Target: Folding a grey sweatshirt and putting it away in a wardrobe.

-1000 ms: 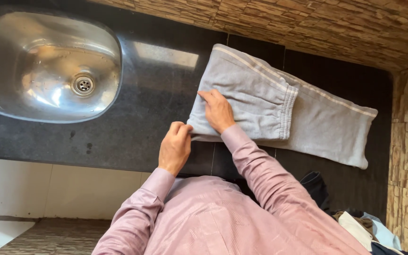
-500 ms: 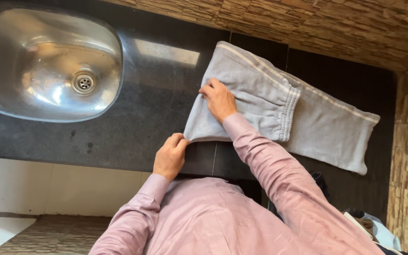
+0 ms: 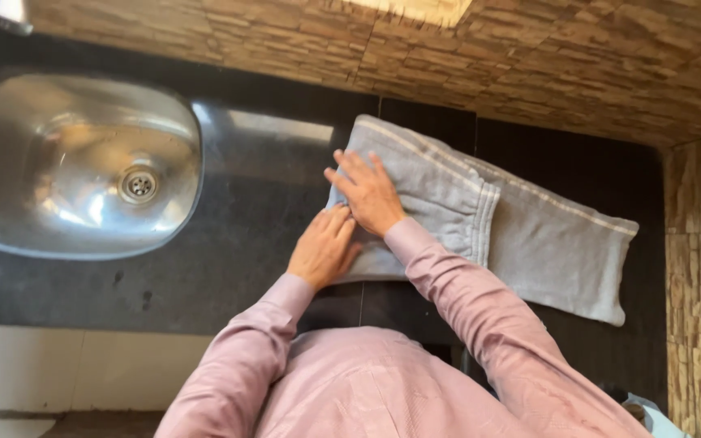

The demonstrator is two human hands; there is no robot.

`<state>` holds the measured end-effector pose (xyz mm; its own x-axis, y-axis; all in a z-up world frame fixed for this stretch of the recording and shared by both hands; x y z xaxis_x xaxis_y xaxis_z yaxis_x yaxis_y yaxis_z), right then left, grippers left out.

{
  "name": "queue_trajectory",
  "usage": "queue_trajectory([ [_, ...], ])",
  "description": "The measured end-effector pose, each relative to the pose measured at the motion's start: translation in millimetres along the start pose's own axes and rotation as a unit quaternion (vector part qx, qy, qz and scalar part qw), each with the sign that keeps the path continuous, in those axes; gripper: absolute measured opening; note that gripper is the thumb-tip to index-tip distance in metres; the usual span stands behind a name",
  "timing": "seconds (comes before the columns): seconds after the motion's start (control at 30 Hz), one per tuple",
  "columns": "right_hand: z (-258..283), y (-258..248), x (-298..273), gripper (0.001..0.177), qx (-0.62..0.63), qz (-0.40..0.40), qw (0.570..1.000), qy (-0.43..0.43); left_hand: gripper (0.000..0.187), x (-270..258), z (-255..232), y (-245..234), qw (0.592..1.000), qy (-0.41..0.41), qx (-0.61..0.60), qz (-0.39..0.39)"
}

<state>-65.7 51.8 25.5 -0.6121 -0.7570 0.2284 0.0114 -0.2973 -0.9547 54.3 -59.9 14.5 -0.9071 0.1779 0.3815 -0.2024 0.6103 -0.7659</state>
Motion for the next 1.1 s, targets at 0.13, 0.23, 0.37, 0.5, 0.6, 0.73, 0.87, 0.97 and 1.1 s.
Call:
queue_trajectory([
  [0.13,-27.4,8.9,12.5,0.054,-0.017,0.088,0.995,-0.037,0.070,-2.1,4.3,24.0,0.996,-0.001,0.030,0.086],
  [0.23,-47.9,7.2,26.3,0.058,-0.039,0.137,0.989,-0.045,0.073,-3.3,7.0,31.8,0.981,-0.063,0.052,0.177],
  [0.37,-67.3,3.7,56.8,0.073,-0.066,0.190,0.980,0.000,0.073,0.3,8.6,28.1,0.981,-0.074,0.057,0.169],
  [0.5,-116.8,12.9,80.1,0.079,-0.052,0.220,0.971,0.080,0.072,-0.5,7.5,30.0,0.981,-0.079,0.055,0.171],
  [0.6,-126.4,21.9,71.2,0.080,0.005,0.198,0.978,0.063,0.071,-1.4,3.3,28.8,0.982,-0.070,0.062,0.163],
  [0.73,-106.2,-2.6,46.5,0.078,0.017,0.119,0.990,0.071,0.073,-12.4,1.4,24.2,0.980,-0.093,0.043,0.170],
  [0.87,-72.2,-33.9,-2.9,0.077,-0.059,0.074,0.970,0.224,0.069,-21.7,-6.2,11.0,0.982,-0.098,0.071,0.143],
  [0.97,-70.0,-16.2,-42.5,0.080,-0.075,0.054,0.946,0.309,0.055,-3.1,-1.5,5.3,0.967,-0.147,0.064,0.196],
  [1.1,-69.2,3.6,-68.2,0.082,-0.008,0.019,0.955,0.297,0.057,46.3,-2.8,15.3,0.993,-0.051,-0.048,0.091],
])
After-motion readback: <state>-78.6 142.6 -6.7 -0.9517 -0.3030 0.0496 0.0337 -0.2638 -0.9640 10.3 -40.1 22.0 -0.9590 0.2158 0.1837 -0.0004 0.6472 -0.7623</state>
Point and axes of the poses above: each hand's wrist, its own x-axis towards the middle knuckle, its own y-axis out of the palm, z = x × y, the point moved 3 cm from there along x, towards the middle knuckle
